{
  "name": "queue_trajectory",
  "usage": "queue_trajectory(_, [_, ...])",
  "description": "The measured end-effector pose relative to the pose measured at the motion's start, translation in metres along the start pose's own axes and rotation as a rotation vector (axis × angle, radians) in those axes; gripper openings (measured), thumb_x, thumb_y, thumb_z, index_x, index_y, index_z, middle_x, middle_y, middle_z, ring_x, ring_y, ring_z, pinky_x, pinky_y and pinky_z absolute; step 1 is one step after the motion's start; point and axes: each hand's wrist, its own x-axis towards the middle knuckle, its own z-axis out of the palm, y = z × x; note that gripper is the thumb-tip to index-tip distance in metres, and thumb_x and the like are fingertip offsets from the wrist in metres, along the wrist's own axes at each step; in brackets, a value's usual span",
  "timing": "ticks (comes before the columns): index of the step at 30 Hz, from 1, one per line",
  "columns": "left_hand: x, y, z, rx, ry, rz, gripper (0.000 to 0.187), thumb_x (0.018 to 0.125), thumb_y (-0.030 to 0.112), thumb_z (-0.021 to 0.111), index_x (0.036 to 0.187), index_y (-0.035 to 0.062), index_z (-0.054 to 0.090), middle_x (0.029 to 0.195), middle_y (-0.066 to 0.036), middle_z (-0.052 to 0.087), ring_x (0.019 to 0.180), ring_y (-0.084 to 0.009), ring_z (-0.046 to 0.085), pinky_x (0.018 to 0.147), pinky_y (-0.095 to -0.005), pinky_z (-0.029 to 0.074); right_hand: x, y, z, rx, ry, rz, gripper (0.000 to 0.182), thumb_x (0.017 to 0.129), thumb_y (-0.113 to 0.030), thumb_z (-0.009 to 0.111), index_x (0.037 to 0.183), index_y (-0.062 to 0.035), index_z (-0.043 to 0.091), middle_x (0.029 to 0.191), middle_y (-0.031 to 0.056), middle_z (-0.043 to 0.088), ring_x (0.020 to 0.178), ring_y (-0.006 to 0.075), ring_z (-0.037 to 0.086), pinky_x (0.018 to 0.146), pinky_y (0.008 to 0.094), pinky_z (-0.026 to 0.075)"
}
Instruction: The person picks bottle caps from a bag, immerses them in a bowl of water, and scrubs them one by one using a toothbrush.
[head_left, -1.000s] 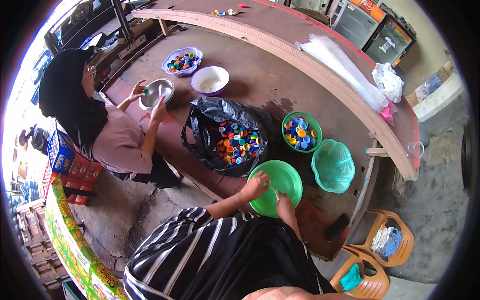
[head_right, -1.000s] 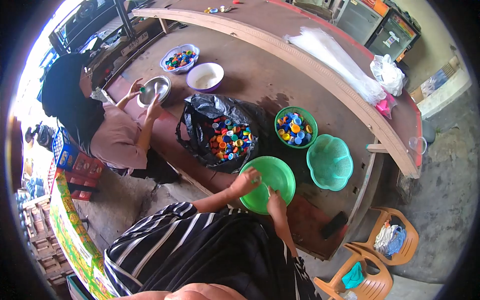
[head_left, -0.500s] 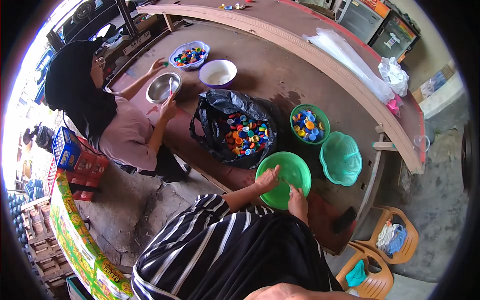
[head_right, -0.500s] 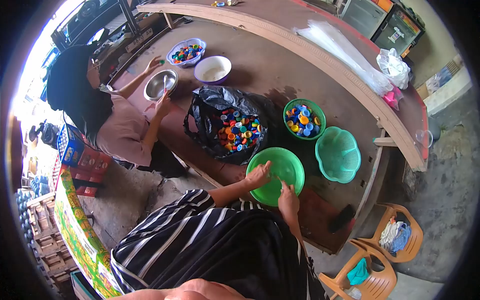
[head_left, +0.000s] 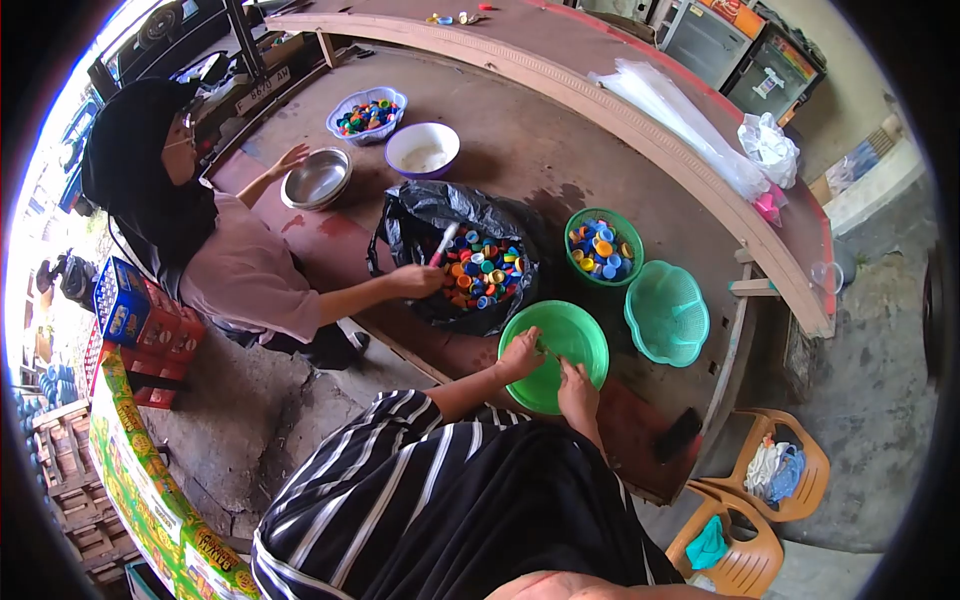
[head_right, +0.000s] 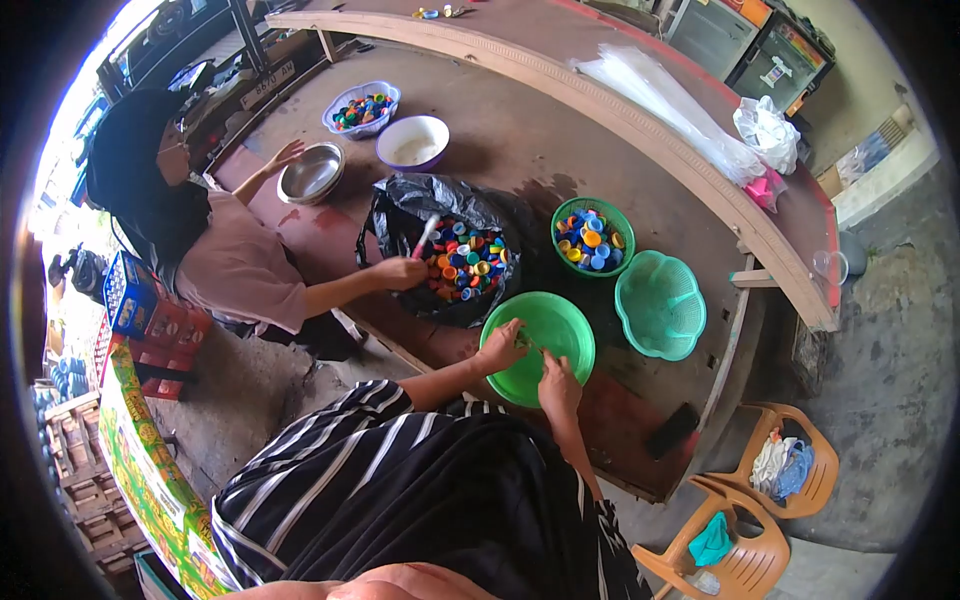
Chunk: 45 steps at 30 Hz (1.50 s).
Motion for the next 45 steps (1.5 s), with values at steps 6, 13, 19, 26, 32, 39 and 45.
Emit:
queue_trajectory(6, [0.003,-0.003,0.001,0.060,0.043,0.046,0.045,0.073,0.012,0.069,0.113,-0.0008,0.051,0.102,-0.025,0.061,0.095,-0.0426,0.060,0.082,-0.0474,0.049,0.001,0.010,0.004,-0.152,0.049,0.026,0.043,0.091,-0.012,0.053,0.133,-0.0162,0.052,0.108,0.0129,0.058,0.089,0.0361,0.062,0.070,0.0463,0.052])
queue_trajectory(13, [0.015,0.000,0.002,-0.396,-0.082,-0.347,0.025,0.087,0.015,0.063,0.103,-0.0034,0.061,0.089,-0.017,0.065,0.085,-0.0251,0.065,0.077,-0.0358,0.053,-0.001,-0.002,-0.007,0.117,0.069,-0.048,0.046,0.092,-0.012,0.050,0.138,-0.0150,0.046,0.110,0.0141,0.057,0.093,0.0361,0.061,0.074,0.0465,0.051])
queue_trajectory(19, [0.016,-0.007,0.017,-0.967,-0.025,-0.426,0.025,0.098,0.016,0.052,0.107,-0.0074,0.056,0.097,-0.011,0.062,0.087,-0.0184,0.064,0.078,-0.0278,0.055,-0.006,0.008,-0.009,0.151,0.068,0.028,0.045,0.093,-0.013,0.051,0.137,-0.0174,0.048,0.110,0.0147,0.057,0.094,0.0369,0.061,0.075,0.0470,0.051])
queue_trajectory(26, [0.012,0.001,0.002,-0.820,-0.067,-0.419,0.025,0.098,0.015,0.052,0.116,-0.0034,0.052,0.105,-0.012,0.057,0.094,-0.0218,0.063,0.085,-0.0307,0.056,-0.001,-0.004,-0.016,0.008,0.064,0.066,0.046,0.089,-0.009,0.052,0.134,-0.0178,0.051,0.112,0.0115,0.056,0.096,0.0339,0.061,0.076,0.0446,0.052])
queue_trajectory(32, [0.013,-0.017,0.013,-0.826,-0.027,-0.381,0.025,0.095,0.013,0.057,0.116,-0.0010,0.053,0.098,-0.010,0.059,0.083,-0.0166,0.063,0.073,-0.0265,0.055,0.004,0.015,0.009,-0.171,0.012,-0.010,0.049,0.084,-0.005,0.053,0.131,-0.0194,0.055,0.107,0.0084,0.057,0.097,0.0303,0.062,0.074,0.0431,0.053])
queue_trajectory(39, [0.019,-0.014,0.011,-0.850,0.003,-0.430,0.024,0.096,0.019,0.057,0.111,0.0006,0.057,0.089,-0.006,0.061,0.077,-0.0117,0.060,0.069,-0.0253,0.051,-0.001,-0.006,-0.017,0.147,0.067,0.000,0.038,0.088,-0.012,0.056,0.125,-0.0188,0.058,0.106,0.0102,0.057,0.087,0.0332,0.063,0.071,0.0447,0.052])
queue_trajectory(45, [0.021,-0.006,0.004,-0.815,-0.201,-0.387,0.026,0.097,0.021,0.057,0.115,0.0014,0.057,0.092,-0.003,0.060,0.083,-0.0116,0.060,0.076,-0.0256,0.050,-0.002,0.002,-0.026,0.213,0.053,0.032,0.033,0.089,-0.015,0.058,0.121,-0.0213,0.062,0.103,0.0088,0.060,0.091,0.0326,0.062,0.073,0.0433,0.051])
